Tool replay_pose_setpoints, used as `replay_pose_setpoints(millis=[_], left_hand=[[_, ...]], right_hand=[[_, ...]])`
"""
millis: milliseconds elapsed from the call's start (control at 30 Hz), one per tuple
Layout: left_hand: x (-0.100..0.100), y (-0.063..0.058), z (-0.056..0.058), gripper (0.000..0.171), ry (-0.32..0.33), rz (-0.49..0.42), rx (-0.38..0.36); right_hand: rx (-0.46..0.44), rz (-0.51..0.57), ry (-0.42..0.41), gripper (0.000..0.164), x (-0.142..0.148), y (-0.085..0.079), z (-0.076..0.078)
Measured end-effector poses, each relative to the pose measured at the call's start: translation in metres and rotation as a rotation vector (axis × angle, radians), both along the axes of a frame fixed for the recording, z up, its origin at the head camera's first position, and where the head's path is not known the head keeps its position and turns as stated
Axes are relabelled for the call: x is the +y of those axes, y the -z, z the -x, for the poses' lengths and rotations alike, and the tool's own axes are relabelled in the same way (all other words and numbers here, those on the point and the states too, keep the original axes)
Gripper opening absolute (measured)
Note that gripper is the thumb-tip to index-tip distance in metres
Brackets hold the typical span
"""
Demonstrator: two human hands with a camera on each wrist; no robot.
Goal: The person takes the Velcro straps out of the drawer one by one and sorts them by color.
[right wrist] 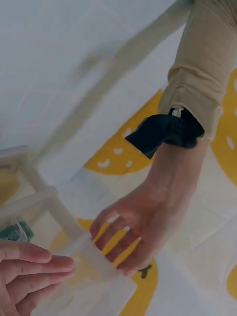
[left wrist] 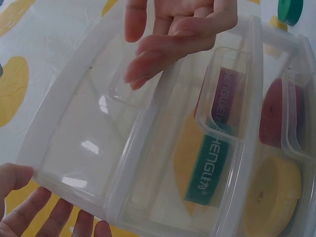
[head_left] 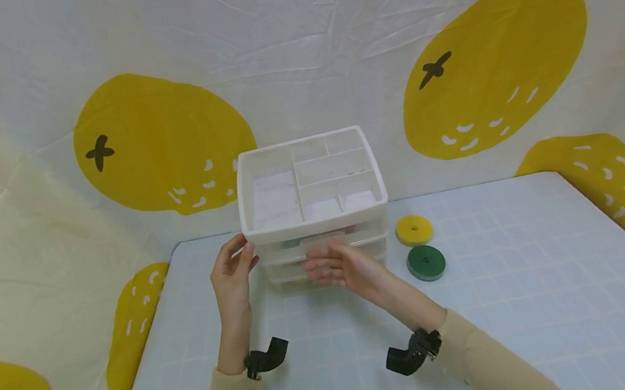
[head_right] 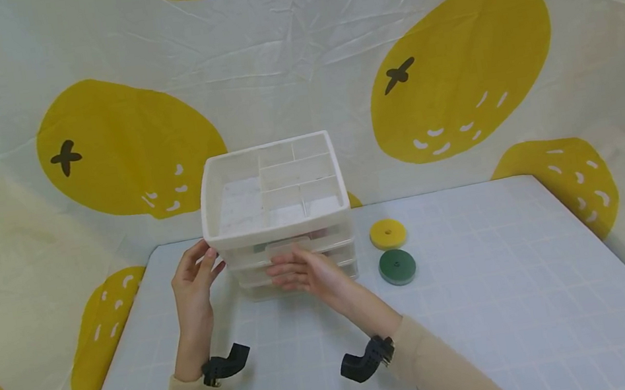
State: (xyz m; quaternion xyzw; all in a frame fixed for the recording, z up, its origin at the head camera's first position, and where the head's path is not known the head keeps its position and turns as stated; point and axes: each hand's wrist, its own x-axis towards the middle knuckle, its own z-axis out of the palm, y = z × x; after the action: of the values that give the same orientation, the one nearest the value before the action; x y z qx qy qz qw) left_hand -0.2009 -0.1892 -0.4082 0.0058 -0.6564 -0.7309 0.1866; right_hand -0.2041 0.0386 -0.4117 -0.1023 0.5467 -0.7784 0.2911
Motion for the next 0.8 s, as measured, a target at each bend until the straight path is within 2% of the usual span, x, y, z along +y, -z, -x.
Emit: replay_pose_setpoints(millis=[200,467,800], left_hand=[[0.000,0.000,0.000,0.034,-0.004,0.008,-0.008],[-0.001,0.001,0.000,0.034,-0.001,0.011,-0.011],[-0.001,0.000,0.000,0.034,-0.001,0.015,-0.021]], right_hand=[[0.007,0.006,-0.029,0.048,0.005,0.012,-0.006],[0.003,-0.039,-0.042,0.047,0.006,0.030,-0.013],[-0.056,-0.071,-0.003,0.051,0.005,0.048,-0.006]])
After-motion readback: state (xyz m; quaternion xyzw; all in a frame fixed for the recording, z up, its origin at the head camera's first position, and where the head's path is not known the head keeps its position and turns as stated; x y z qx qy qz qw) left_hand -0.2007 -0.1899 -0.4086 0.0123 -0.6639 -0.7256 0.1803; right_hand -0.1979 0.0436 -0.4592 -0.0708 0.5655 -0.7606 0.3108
